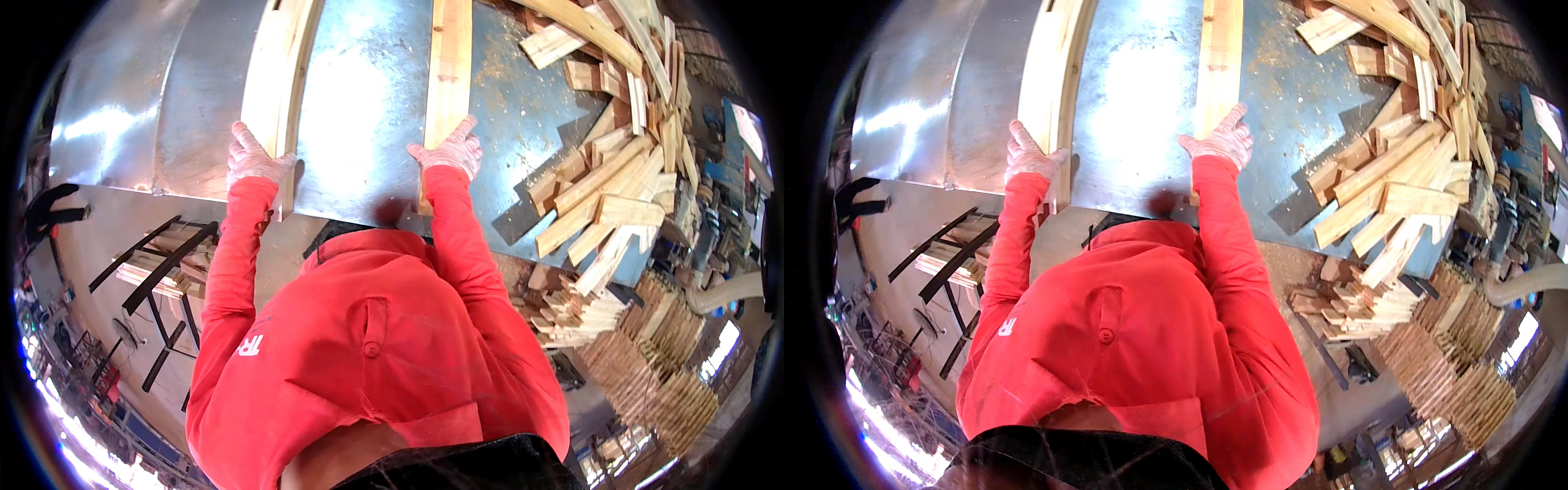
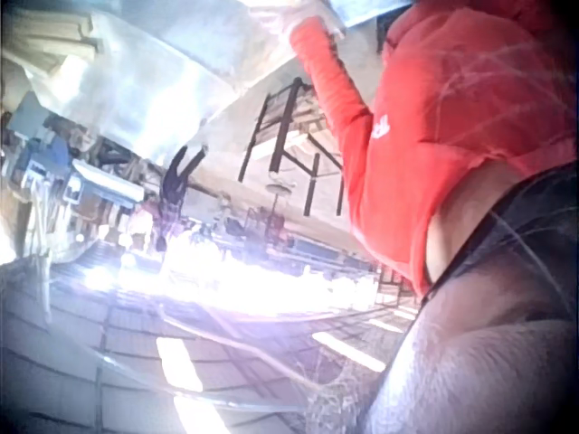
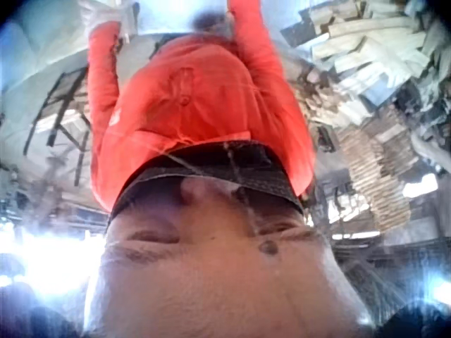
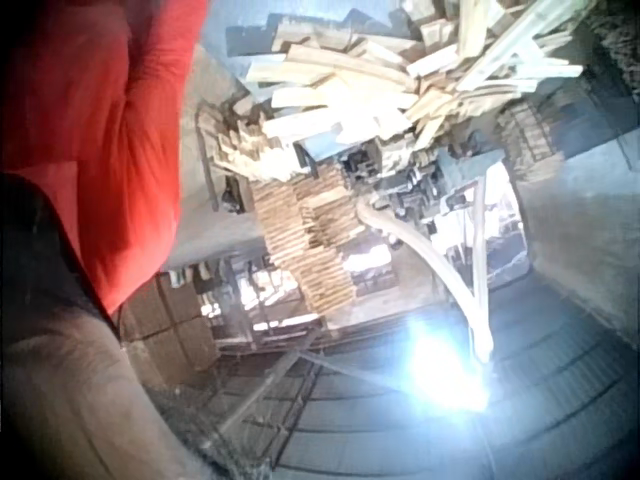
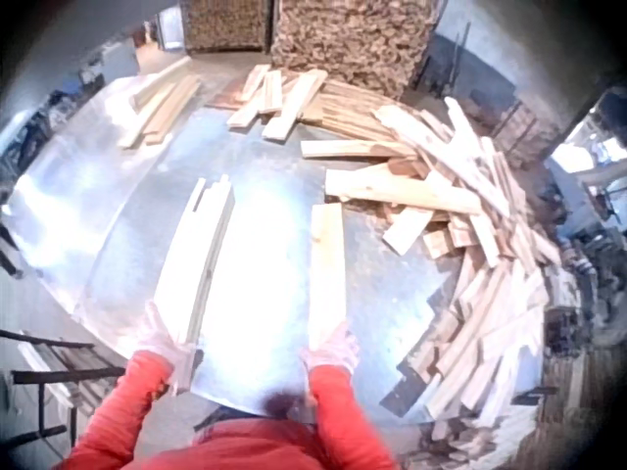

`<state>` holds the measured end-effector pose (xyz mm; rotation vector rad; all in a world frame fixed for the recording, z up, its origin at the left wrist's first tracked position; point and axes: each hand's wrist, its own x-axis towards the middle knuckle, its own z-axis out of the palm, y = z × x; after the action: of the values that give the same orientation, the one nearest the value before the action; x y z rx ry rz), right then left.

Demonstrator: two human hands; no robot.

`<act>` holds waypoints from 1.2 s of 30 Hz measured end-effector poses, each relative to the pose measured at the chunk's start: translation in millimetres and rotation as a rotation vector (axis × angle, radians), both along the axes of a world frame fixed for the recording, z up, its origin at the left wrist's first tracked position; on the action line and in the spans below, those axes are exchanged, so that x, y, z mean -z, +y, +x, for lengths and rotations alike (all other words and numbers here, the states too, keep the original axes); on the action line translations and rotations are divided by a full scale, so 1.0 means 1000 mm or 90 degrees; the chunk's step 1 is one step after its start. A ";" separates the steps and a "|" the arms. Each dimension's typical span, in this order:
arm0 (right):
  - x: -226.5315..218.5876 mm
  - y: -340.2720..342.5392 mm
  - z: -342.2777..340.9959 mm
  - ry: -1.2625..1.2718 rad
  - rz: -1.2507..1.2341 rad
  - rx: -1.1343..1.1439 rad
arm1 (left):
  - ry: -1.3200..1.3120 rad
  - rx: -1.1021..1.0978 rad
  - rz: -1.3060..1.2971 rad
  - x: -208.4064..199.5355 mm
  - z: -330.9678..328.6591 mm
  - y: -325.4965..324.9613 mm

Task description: The person sorts wooden planks on a metal table, picking up pieces from a pile, inspecting them, and stacking them into a neat pile. The person handles the wood by hand, moving pieces from a disorganized area to a structured stack.

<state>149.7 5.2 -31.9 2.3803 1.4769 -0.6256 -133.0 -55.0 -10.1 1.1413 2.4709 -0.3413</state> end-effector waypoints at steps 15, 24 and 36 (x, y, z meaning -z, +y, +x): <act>0.044 0.003 0.008 0.285 0.089 -0.069 | -0.080 -0.059 0.016 -0.021 -0.006 -0.001; 0.023 -0.035 -0.054 0.842 0.250 -0.070 | -1.661 -0.570 0.515 0.020 0.001 -0.012; 0.076 -0.040 -0.103 0.852 -0.102 -0.203 | -0.374 -0.165 0.063 0.031 -0.045 -0.002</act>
<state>46.4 -35.3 -107.5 1.4084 1.9764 -2.3507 -177.6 -56.6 -41.1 0.7927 2.0821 0.1736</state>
